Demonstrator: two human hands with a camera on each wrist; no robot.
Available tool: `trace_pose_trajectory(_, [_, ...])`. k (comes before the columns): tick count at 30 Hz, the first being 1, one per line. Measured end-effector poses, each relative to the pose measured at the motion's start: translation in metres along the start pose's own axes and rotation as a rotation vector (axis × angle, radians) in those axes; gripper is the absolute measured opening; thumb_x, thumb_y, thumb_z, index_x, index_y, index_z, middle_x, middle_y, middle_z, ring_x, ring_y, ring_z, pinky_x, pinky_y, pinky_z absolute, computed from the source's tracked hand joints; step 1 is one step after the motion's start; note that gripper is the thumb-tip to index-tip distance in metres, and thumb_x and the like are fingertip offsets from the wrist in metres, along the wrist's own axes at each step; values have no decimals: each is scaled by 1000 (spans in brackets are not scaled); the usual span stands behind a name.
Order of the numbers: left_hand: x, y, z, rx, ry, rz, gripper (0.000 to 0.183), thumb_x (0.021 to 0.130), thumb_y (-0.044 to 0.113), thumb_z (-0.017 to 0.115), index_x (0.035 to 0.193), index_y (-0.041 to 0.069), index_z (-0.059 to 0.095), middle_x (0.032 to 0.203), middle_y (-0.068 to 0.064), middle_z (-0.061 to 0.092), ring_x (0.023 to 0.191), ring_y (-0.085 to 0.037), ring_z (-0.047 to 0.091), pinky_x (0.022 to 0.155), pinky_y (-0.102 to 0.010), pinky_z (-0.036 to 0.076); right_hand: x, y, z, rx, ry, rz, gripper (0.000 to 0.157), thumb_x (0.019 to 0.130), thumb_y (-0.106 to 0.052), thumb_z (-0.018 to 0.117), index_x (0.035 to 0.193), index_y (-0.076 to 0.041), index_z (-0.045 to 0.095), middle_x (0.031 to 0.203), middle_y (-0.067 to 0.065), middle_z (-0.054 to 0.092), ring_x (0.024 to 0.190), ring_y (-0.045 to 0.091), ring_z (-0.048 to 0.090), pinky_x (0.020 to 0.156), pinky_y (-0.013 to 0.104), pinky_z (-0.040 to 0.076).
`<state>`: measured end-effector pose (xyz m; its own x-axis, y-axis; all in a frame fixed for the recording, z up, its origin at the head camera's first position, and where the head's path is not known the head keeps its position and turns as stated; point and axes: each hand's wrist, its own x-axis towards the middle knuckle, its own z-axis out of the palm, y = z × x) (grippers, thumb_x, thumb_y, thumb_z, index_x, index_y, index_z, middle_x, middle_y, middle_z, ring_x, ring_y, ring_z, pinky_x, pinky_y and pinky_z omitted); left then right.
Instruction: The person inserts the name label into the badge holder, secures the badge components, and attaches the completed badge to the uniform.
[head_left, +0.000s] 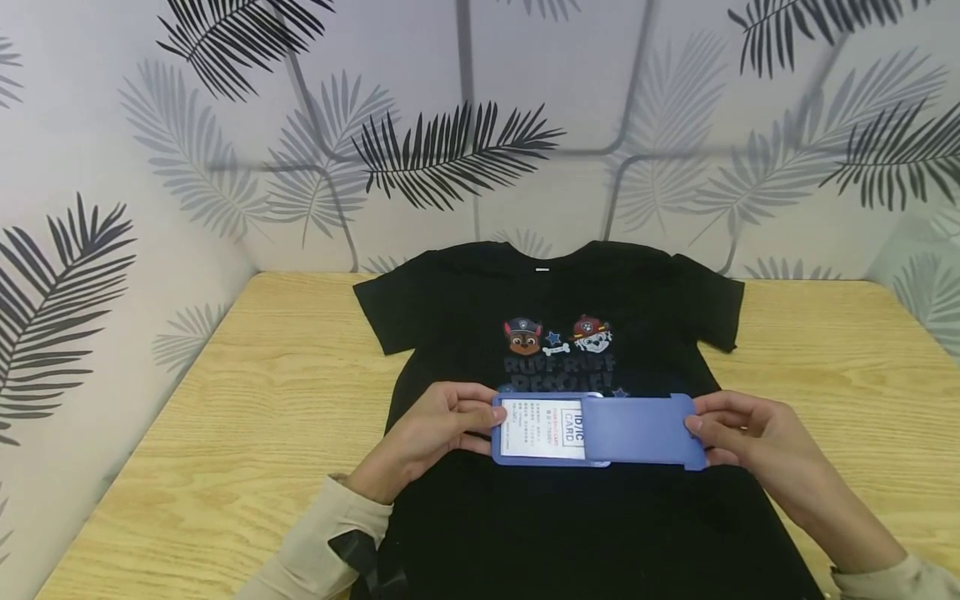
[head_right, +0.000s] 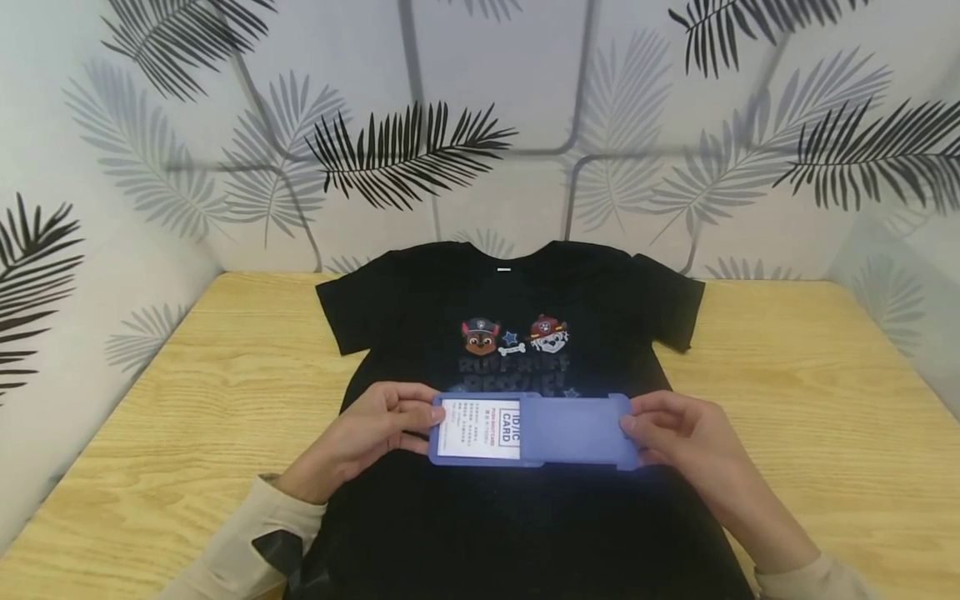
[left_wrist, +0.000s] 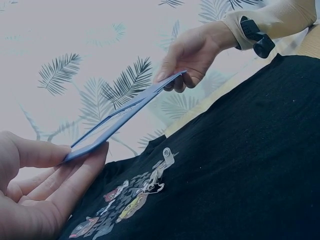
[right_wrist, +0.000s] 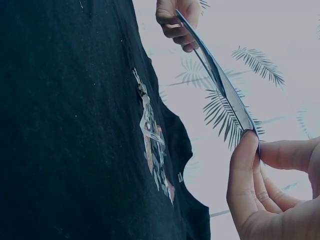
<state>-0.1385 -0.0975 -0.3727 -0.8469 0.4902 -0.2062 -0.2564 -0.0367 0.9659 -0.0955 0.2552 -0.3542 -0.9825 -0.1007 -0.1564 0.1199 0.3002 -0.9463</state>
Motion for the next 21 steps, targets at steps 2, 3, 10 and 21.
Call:
trace_pose_trajectory(2, [0, 0, 0, 2, -1, 2, 31, 91, 2, 62, 118, -14, 56, 106, -22, 68, 81, -22, 69, 77, -42, 58, 0, 0, 0, 2, 0, 1, 19, 95, -10, 62, 111, 0, 60, 89, -6, 66, 77, 10, 63, 67, 26, 57])
trace_pose_trajectory(3, [0, 0, 0, 3, -2, 3, 31, 91, 2, 62, 118, -14, 56, 107, -22, 68, 82, -21, 69, 77, -42, 58, 0, 0, 0, 1, 0, 2, 20, 95, -10, 62, 112, 1, 60, 89, -6, 66, 77, 10, 63, 67, 26, 57])
trace_pose_trajectory(10, [-1, 1, 1, 1, 4, -1, 31, 91, 0, 62, 117, -14, 56, 105, -21, 69, 80, -20, 69, 76, -42, 58, 0, 0, 1, -31, 0, -2, 29, 96, -13, 61, 116, 7, 56, 90, -7, 65, 77, 10, 63, 68, 25, 57])
trace_pose_trajectory(21, [-2, 2, 1, 11, 3, -9, 32, 92, 1, 61, 119, -14, 55, 107, -23, 68, 82, -21, 69, 77, -42, 58, 0, -1, 2, -29, -9, -1, 29, 95, -13, 62, 115, 7, 56, 90, -3, 64, 76, 11, 63, 68, 26, 57])
